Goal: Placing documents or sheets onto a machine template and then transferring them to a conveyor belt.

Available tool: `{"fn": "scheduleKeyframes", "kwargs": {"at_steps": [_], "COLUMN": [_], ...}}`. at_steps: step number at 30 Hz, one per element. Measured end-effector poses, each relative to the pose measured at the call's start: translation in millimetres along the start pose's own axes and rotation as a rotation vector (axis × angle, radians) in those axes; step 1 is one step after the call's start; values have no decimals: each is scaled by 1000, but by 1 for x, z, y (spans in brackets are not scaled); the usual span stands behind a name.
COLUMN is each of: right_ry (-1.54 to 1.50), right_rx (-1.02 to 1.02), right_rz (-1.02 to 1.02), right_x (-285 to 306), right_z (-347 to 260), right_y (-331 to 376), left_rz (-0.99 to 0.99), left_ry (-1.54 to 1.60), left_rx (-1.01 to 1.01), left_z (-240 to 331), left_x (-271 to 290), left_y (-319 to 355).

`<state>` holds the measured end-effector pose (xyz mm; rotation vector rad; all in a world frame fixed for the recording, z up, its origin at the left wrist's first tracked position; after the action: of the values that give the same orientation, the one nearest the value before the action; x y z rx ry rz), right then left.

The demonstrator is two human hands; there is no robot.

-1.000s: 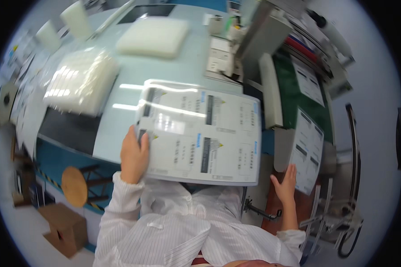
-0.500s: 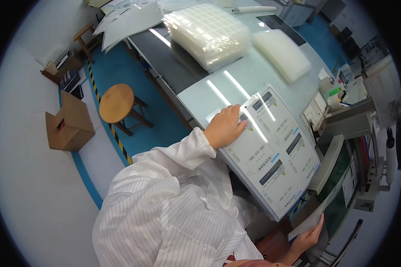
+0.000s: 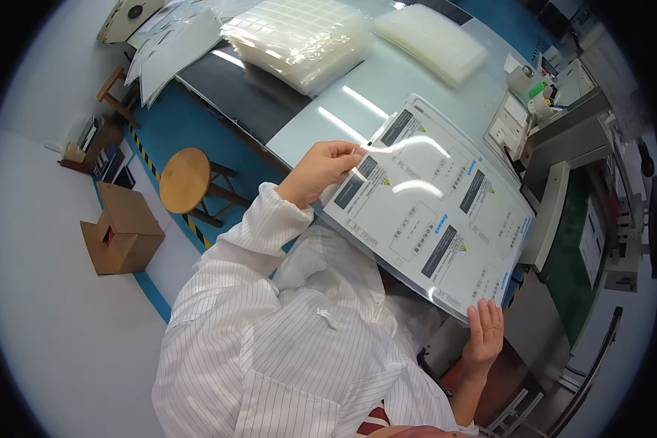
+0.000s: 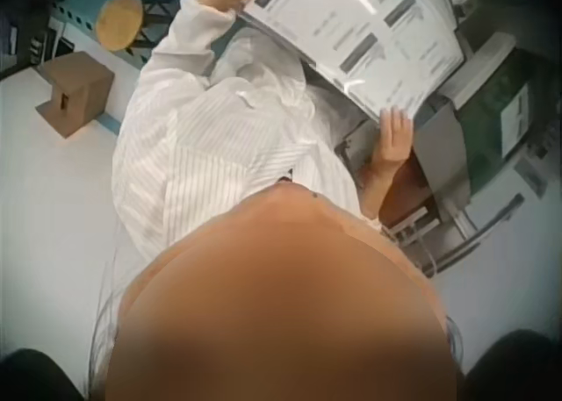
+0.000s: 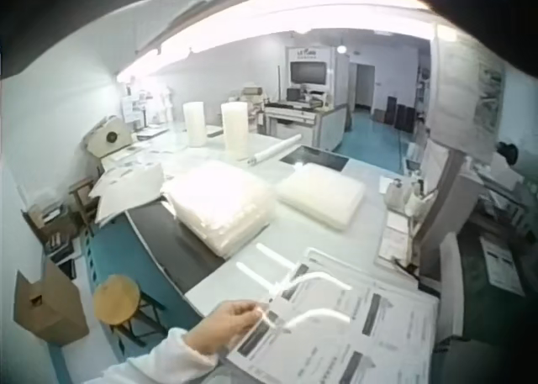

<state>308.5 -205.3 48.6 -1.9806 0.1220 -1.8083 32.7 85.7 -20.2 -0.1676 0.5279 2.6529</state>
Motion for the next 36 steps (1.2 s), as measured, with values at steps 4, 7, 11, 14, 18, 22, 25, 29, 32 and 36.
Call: {"fn": "scheduleKeyframes", "kwargs": {"at_steps": [4, 7, 11, 14, 18, 22, 25, 29, 32, 36], "right_ry": [44, 45, 26, 8, -25, -64, -123, -248, -107, 84], "right_rx": [-77, -103, -143, -154, -160, -173, -223, -275, -458, -866], "right_rz": [10, 10, -20, -47, -56, -92, -116, -128, 31, 54], "right_x": [-6, -8, -11, -17, -21, -18, -13, -1, 9, -11], "right_z": [3, 5, 10, 8, 6, 6, 9, 30, 82, 187], "right_y": [6, 6, 8, 10, 9, 2, -4, -6, 16, 86], "left_rz": [46, 153, 216, 277, 272, 248, 257, 236, 186, 151], "left_ry": [-95, -420, -646, -703, -740, -779, -869, -946, -979, -1016], "left_rx": [-79, -240, -367, -410, -449, -456, -459, -496, -483, -372], "left_z": [7, 16, 21, 25, 25, 29, 27, 19, 8, 0], "left_x": [-3, -3, -11, -11, -7, -8, -9, -13, -18, -12], "left_y": [-2, -11, -11, -7, -9, -9, -9, -12, -22, -27]}}
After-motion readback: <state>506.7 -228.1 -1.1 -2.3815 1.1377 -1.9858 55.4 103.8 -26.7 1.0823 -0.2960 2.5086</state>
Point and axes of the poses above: each hand's wrist, its own y-axis away from the middle knuckle, its own x-axis out of the back of the hand, z = x × y, the point moved 7 cm from there along -y, towards the middle knuckle, and after that the axes turned 2 degrees about x, right-handed, at the moved point
